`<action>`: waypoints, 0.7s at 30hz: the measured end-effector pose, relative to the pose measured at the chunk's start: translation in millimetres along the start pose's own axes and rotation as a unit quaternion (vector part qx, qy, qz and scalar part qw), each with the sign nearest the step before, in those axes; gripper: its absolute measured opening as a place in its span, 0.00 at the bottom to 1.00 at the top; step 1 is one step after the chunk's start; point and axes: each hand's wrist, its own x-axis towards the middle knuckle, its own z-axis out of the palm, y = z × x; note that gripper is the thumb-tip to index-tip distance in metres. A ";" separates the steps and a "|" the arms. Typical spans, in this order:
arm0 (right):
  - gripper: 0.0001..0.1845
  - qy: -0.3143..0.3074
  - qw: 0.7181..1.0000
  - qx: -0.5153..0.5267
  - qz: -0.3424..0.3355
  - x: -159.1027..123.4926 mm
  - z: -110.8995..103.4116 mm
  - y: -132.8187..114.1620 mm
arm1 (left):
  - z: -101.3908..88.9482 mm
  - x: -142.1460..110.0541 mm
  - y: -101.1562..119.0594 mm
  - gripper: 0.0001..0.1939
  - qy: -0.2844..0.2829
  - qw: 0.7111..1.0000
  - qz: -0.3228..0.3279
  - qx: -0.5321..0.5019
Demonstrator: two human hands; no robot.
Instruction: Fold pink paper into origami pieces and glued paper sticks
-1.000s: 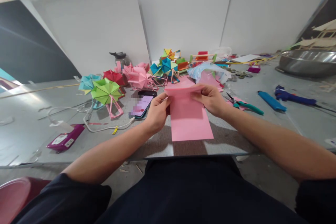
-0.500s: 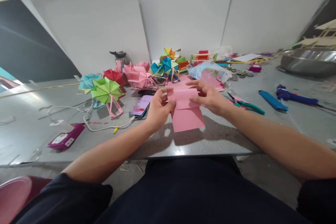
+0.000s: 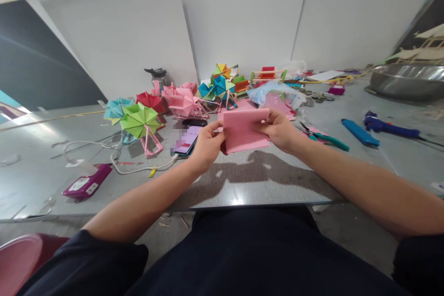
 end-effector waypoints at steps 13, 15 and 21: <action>0.07 -0.112 0.991 0.031 0.060 -1.7 -0.9 -2.6 | -3.5 3.9 2.3 0.17 -0.010 0.991 0.128 -0.038; 0.06 -0.141 0.988 -0.007 0.065 -0.2 -4.0 0.0 | -4.1 4.7 0.3 0.16 0.015 0.982 0.188 0.023; 0.12 0.012 0.961 -0.213 -0.179 -8.9 -4.3 -3.6 | -7.2 2.0 -2.9 0.07 0.036 0.915 0.366 0.166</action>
